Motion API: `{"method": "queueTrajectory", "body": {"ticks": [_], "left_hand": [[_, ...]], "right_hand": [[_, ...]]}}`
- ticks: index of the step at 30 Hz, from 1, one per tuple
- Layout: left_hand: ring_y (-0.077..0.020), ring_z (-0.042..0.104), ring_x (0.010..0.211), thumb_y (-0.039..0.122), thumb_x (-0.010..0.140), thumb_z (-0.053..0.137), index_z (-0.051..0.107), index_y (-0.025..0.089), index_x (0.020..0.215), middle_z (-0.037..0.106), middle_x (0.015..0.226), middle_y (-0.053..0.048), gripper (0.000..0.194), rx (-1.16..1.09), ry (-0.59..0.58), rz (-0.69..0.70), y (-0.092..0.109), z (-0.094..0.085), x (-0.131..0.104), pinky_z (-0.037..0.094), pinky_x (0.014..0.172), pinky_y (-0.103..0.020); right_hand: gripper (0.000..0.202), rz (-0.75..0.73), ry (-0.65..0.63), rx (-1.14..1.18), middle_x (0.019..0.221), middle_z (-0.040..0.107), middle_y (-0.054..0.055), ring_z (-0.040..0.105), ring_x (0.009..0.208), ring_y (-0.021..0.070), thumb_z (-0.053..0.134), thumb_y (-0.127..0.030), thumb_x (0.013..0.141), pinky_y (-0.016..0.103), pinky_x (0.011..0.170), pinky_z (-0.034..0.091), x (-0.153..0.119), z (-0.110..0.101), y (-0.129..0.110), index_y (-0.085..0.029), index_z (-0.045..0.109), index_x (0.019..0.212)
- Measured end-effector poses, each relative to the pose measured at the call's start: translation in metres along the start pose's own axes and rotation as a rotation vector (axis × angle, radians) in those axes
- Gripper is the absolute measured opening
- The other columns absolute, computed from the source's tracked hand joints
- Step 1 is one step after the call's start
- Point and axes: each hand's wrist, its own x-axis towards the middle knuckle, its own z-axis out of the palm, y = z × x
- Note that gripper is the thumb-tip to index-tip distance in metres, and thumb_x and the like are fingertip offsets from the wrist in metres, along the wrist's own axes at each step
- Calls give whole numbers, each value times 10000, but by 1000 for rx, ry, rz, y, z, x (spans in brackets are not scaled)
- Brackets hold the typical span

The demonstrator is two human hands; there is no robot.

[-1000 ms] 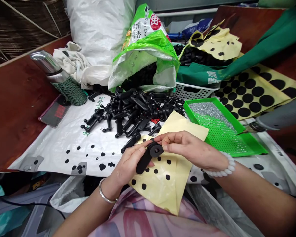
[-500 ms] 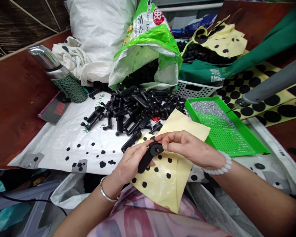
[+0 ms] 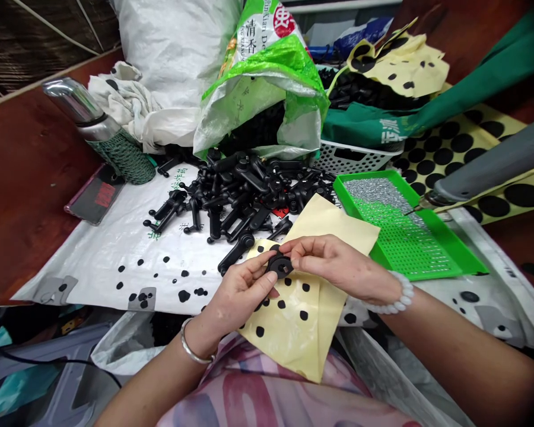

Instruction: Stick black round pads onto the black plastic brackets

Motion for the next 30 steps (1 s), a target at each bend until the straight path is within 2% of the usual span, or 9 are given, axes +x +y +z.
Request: {"method": "queueTrajectory", "body": {"ticks": [4, 10, 13, 17, 19, 24, 30], "left_hand": [[-115, 563, 623, 321, 782, 597, 520, 111, 1242, 648, 679, -24, 511, -19, -5, 2, -1, 1, 2, 453, 633, -238], [-124, 581, 606, 309, 797, 579, 503, 95, 1250, 644, 660, -30, 506, 18, 6, -4, -3, 0, 4, 432, 576, -226], [-127, 591, 607, 309, 798, 579, 500, 92, 1244, 650, 661, -33, 503, 27, 15, -12, -5, 0, 4, 417, 553, -217], [-115, 593, 599, 303, 794, 583, 512, 96, 1224, 658, 675, -30, 483, 12, 24, -23, -5, 0, 5, 419, 550, -203], [-113, 593, 592, 305, 787, 590, 518, 96, 1217, 661, 674, -30, 484, 2, 33, -25, -4, 1, 5, 429, 557, -205], [-124, 606, 604, 305, 773, 604, 523, 109, 1218, 664, 659, -28, 493, -7, 49, -37, -4, 1, 6, 425, 542, -201], [-118, 613, 595, 287, 760, 613, 541, 111, 1187, 662, 687, -20, 468, -47, 74, -37, -8, 1, 7, 443, 558, -202]], "right_hand": [[62, 1, 18, 0, 818, 678, 28, 606, 769, 178, 618, -170, 668, 267, 665, 491, 1, 0, 3, -177, 647, 614], [55, 21, 48, -62, 761, 674, 27, 602, 699, 163, 605, -175, 677, 269, 643, 484, 2, 1, 6, -169, 658, 689], [51, 25, 63, -107, 781, 672, 33, 607, 753, 176, 588, -182, 675, 267, 664, 479, 2, 2, 4, -163, 633, 662], [73, 58, 87, -202, 928, 661, 54, 593, 901, 206, 534, -183, 679, 270, 728, 461, 3, 3, 1, -154, 574, 626], [78, 59, 108, -250, 955, 654, 58, 590, 904, 205, 510, -187, 682, 273, 738, 453, 4, 4, 1, -154, 557, 630], [111, 14, 173, -341, 830, 656, 50, 594, 760, 177, 501, -214, 688, 282, 697, 457, 4, 7, 10, -151, 590, 708], [107, -74, 256, -428, 811, 643, 42, 594, 750, 166, 495, -196, 702, 267, 674, 456, 6, 12, 18, -162, 592, 732]]}}
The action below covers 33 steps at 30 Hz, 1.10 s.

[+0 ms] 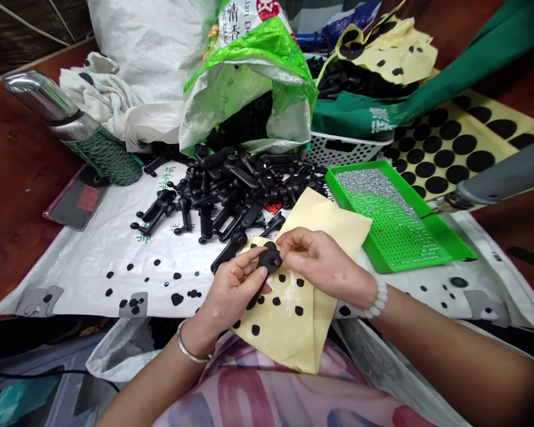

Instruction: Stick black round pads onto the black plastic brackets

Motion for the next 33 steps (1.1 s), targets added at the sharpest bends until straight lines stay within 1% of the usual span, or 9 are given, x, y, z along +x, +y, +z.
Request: {"method": "queueTrajectory", "body": {"ticks": [4, 8, 14, 17, 22, 24, 26, 29, 33], "left_hand": [[-122, 623, 583, 283, 741, 631, 556, 115, 1165, 673, 733, -33, 462, -13, 21, -4, -1, 1, 1, 447, 540, -203], [-129, 625, 563, 286, 718, 656, 575, 111, 1139, 671, 693, -32, 462, -21, 41, 6, -2, 1, 2, 446, 518, -199], [-115, 620, 560, 286, 775, 600, 550, 127, 1163, 656, 637, -13, 422, -14, 62, 10, -6, 0, 4, 462, 541, -187], [-104, 603, 543, 295, 784, 594, 550, 131, 1160, 658, 638, -16, 413, -16, 66, 1, -6, -1, 3, 453, 517, -176], [-109, 612, 564, 319, 778, 607, 567, 141, 1139, 668, 658, -21, 405, -44, 59, 9, -3, -2, 2, 459, 522, -177], [-106, 611, 556, 334, 763, 623, 574, 144, 1130, 680, 707, -30, 416, -66, 63, 6, -4, -2, 2, 461, 516, -179], [-100, 610, 551, 345, 747, 636, 578, 147, 1125, 692, 779, -44, 430, -93, 57, 9, -5, -2, 3, 469, 518, -184], [-98, 615, 564, 354, 741, 639, 578, 150, 1125, 699, 848, -66, 439, -126, 32, 13, -6, -2, 3, 476, 535, -186], [-96, 618, 568, 347, 764, 622, 564, 153, 1117, 702, 842, -70, 407, -184, -10, -6, -5, -4, 4, 482, 552, -186]], "right_hand": [[93, -30, 41, -96, 801, 626, 43, 579, 736, 161, 490, -186, 711, 260, 640, 436, 0, 3, -1, -170, 581, 706], [86, -65, 95, -213, 816, 597, 42, 554, 741, 160, 491, -177, 726, 260, 622, 411, -1, 6, -4, -178, 563, 679], [68, -117, 168, -317, 793, 564, 36, 535, 758, 161, 487, -153, 752, 280, 673, 408, -3, 12, -4, -181, 522, 701], [64, -81, 140, -252, 765, 575, 22, 541, 706, 148, 486, -177, 770, 270, 640, 414, -2, 12, -3, -189, 522, 718], [54, -48, 52, -42, 714, 605, 2, 568, 656, 132, 487, -196, 773, 246, 591, 428, 3, 9, 0, -193, 529, 741], [19, -36, 59, 11, 722, 599, 1, 570, 657, 129, 509, -195, 754, 241, 583, 436, 6, 8, 1, -190, 524, 765], [88, -27, 88, 36, 732, 587, -4, 562, 652, 125, 548, -195, 724, 238, 578, 442, 9, 6, 2, -188, 516, 806], [113, -64, 95, 28, 729, 582, -7, 552, 650, 120, 567, -189, 708, 242, 596, 450, 10, 2, 0, -184, 520, 811], [28, -107, 13, 60, 686, 595, -4, 563, 625, 121, 520, -184, 742, 245, 589, 448, 9, -1, -5, -176, 537, 763]]}}
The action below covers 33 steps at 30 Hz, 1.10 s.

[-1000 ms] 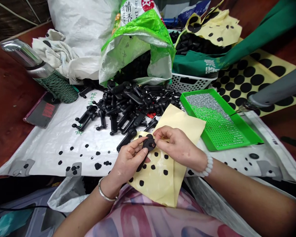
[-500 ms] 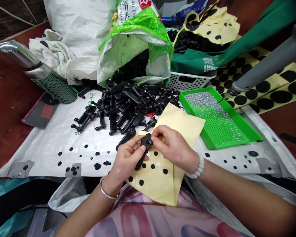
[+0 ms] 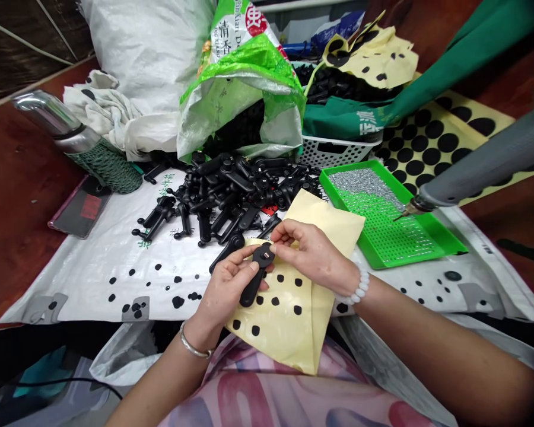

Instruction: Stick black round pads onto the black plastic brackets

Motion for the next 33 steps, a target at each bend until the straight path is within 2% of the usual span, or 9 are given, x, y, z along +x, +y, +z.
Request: {"method": "queueTrajectory", "body": {"ticks": [9, 15, 18, 20, 25, 30, 33], "left_hand": [[-90, 599, 491, 374, 775, 609, 591, 146, 994, 683, 670, -34, 317, -66, 75, -52, 6, 6, 3, 462, 477, -167], [-92, 598, 490, 390, 749, 633, 598, 157, 989, 675, 697, -14, 337, -68, 126, -17, 6, 10, 3, 476, 473, -186], [-86, 598, 509, 373, 758, 630, 594, 155, 993, 685, 780, -28, 323, -50, 123, 25, 4, 11, 2, 497, 511, -205], [-90, 601, 517, 364, 763, 627, 587, 154, 1010, 682, 764, -26, 326, -38, 119, 45, 2, 10, 1, 503, 530, -212], [-98, 602, 515, 373, 768, 616, 580, 160, 1025, 670, 701, -16, 336, -6, 104, 50, 1, 7, -1, 499, 515, -205], [-103, 594, 509, 388, 746, 630, 598, 151, 1011, 647, 670, -10, 357, 96, 145, 76, 4, 11, -3, 491, 504, -200], [-103, 592, 526, 378, 741, 634, 610, 159, 995, 661, 725, -20, 337, 114, 186, 95, 8, 3, -12, 492, 524, -207]], "right_hand": [[56, -33, -20, 35, 682, 605, -4, 561, 632, 113, 523, -142, 732, 237, 608, 448, -6, 1, -9, -161, 575, 738], [145, -40, 21, -12, 762, 607, 3, 562, 697, 128, 566, -199, 741, 258, 653, 462, -19, 10, -10, -183, 539, 882], [180, -48, 57, -123, 759, 599, 4, 550, 710, 142, 593, -186, 724, 283, 678, 452, -24, 15, -10, -189, 513, 885], [153, -55, 57, -146, 738, 592, 0, 549, 715, 146, 567, -154, 737, 290, 688, 446, -25, 14, -9, -191, 504, 871], [89, -46, -30, 60, 775, 592, 7, 572, 710, 123, 458, -154, 812, 255, 656, 455, -23, 9, -6, -185, 507, 879], [133, -3, -28, 98, 672, 549, -15, 527, 596, 104, 520, -293, 805, 224, 542, 422, -15, 11, -7, -170, 525, 752], [145, 7, -115, 174, 643, 556, -11, 543, 597, 107, 491, -285, 819, 230, 557, 436, -11, 12, -9, -161, 532, 754]]}}
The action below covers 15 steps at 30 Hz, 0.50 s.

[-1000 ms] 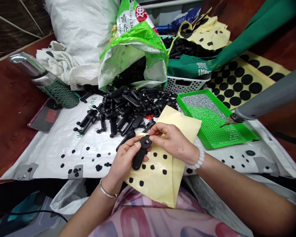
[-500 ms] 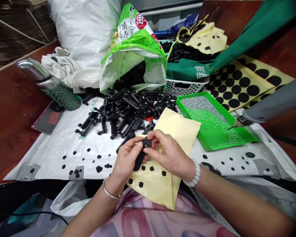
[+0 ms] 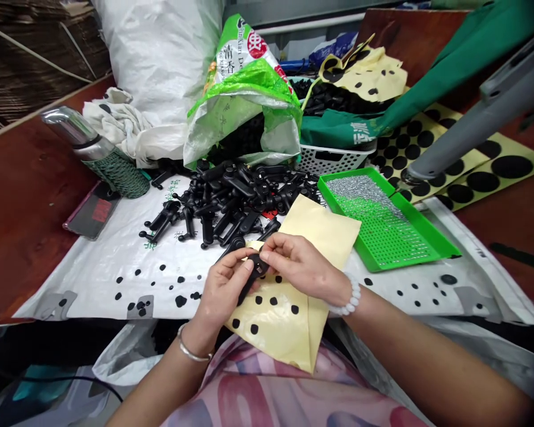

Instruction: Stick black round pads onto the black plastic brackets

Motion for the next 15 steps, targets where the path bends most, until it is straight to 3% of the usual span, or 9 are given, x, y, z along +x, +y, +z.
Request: {"method": "queueTrajectory", "body": {"ticks": [3, 7, 11, 15], "left_hand": [[-135, 618, 607, 383, 723, 645, 613, 176, 970, 674, 778, -30, 324, -41, 82, -10, 4, -34, -21, 502, 586, -237], [-128, 520, 472, 451, 689, 644, 625, 150, 866, 600, 520, -4, 350, 25, 215, -115, -3, -96, -66, 397, 460, -215], [-139, 509, 464, 500, 686, 620, 629, 141, 899, 596, 500, -3, 418, 159, 405, -310, -34, -140, -96, 399, 467, -235], [-221, 636, 683, 556, 642, 605, 616, 149, 904, 681, 714, -45, 485, 473, 543, -400, -76, -167, -87, 483, 583, -273]], "right_hand": [[142, -16, 5, 83, 682, 582, 4, 578, 655, 123, 474, -283, 833, 258, 633, 471, -1, -3, 0, -157, 539, 839], [152, -47, 119, -80, 783, 605, 23, 584, 722, 140, 511, -301, 822, 268, 664, 472, -4, -11, 8, -171, 558, 884], [140, -156, 128, -463, 815, 632, 45, 579, 768, 170, 484, -242, 835, 309, 724, 447, -2, -16, 20, -176, 607, 835], [201, -308, 165, -785, 861, 638, 82, 574, 820, 200, 462, -220, 856, 347, 788, 405, 4, -12, 32, -169, 654, 893]]}}
